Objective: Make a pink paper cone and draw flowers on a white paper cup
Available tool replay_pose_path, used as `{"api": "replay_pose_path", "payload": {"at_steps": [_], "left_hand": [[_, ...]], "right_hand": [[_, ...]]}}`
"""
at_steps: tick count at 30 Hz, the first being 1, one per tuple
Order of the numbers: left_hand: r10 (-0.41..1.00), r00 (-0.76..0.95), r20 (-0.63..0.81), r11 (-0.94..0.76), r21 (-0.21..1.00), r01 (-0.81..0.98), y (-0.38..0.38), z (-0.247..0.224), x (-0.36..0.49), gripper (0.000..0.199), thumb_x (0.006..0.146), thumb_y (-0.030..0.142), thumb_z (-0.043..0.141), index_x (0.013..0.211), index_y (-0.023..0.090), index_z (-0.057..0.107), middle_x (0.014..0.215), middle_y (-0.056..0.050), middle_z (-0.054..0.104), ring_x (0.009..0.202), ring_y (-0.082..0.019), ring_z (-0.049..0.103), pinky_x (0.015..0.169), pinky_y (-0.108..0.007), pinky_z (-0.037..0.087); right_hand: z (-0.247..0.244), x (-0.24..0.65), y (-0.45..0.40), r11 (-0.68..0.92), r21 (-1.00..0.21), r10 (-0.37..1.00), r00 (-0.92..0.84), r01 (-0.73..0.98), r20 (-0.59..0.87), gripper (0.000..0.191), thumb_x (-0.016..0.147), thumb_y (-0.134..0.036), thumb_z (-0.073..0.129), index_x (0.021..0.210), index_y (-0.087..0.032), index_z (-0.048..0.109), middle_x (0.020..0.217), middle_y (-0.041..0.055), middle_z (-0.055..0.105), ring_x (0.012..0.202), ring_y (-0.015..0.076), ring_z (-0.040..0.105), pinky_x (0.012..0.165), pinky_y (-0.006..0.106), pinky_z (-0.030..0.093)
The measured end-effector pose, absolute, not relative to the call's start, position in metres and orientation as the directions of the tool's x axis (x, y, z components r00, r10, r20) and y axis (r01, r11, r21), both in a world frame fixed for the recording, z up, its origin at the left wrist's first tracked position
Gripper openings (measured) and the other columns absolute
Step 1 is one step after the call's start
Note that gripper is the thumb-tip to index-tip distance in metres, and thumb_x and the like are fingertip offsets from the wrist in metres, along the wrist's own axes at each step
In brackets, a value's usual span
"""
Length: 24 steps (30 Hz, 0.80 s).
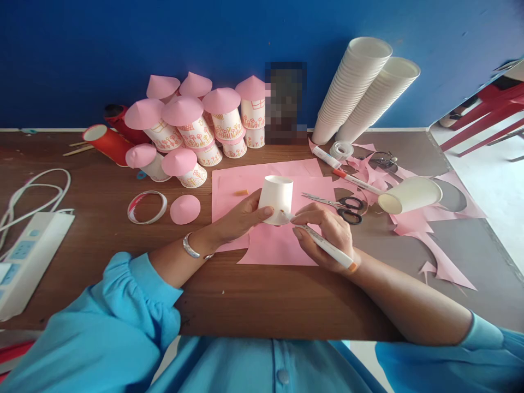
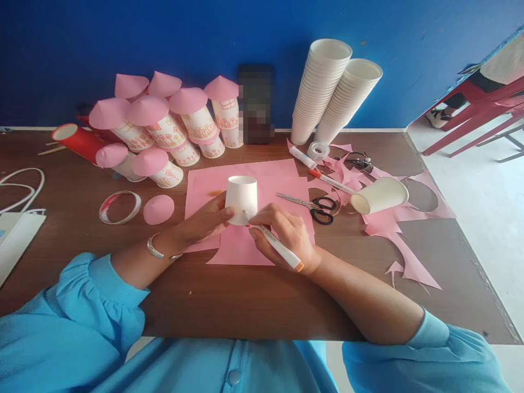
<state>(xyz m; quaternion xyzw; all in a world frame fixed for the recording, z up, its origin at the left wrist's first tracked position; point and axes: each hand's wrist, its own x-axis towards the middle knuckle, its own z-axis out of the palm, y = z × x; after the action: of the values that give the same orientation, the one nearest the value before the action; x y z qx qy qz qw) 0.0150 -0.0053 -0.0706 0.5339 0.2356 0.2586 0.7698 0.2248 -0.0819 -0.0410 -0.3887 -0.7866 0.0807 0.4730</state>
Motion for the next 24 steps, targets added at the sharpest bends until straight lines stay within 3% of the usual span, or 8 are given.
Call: {"api": "replay_pose_path", "payload": {"at_steps": [15, 24], "left_hand": [[0.65, 0.753, -0.103, 0.307, 0.942, -0.137, -0.0046, -0.0723, 0.0148, 0.048, 0.089, 0.051, 0.072, 0.126, 0.022, 0.06, 0.12, -0.01, 0.066, 0.104, -0.022, 0.061, 0.088, -0.031, 0.048], [0.658, 0.748, -0.088, 0.311, 0.936, -0.163, -0.0047, -0.0737, 0.0142, 0.043, 0.09, 0.05, 0.072, 0.122, 0.023, 0.062, 0.111, -0.007, 0.066, 0.1, -0.019, 0.06, 0.089, -0.031, 0.048]], "right_hand": [[-0.0402, 0.2234, -0.0801, 0.687, -0.469, 0.665, -0.219, 0.555, 0.714, 0.014, 0.091, -0.011, 0.059, 0.098, -0.023, 0.058, 0.074, -0.0006, 0.067, 0.064, 0.0147, 0.068, 0.056, 0.026, 0.052], [-0.0406, 0.2232, -0.0815, 0.68, -0.476, 0.677, -0.226, 0.558, 0.701, 0.012, 0.092, -0.012, 0.059, 0.097, -0.023, 0.058, 0.075, -0.0004, 0.067, 0.063, 0.0142, 0.067, 0.056, 0.026, 0.052]]}}
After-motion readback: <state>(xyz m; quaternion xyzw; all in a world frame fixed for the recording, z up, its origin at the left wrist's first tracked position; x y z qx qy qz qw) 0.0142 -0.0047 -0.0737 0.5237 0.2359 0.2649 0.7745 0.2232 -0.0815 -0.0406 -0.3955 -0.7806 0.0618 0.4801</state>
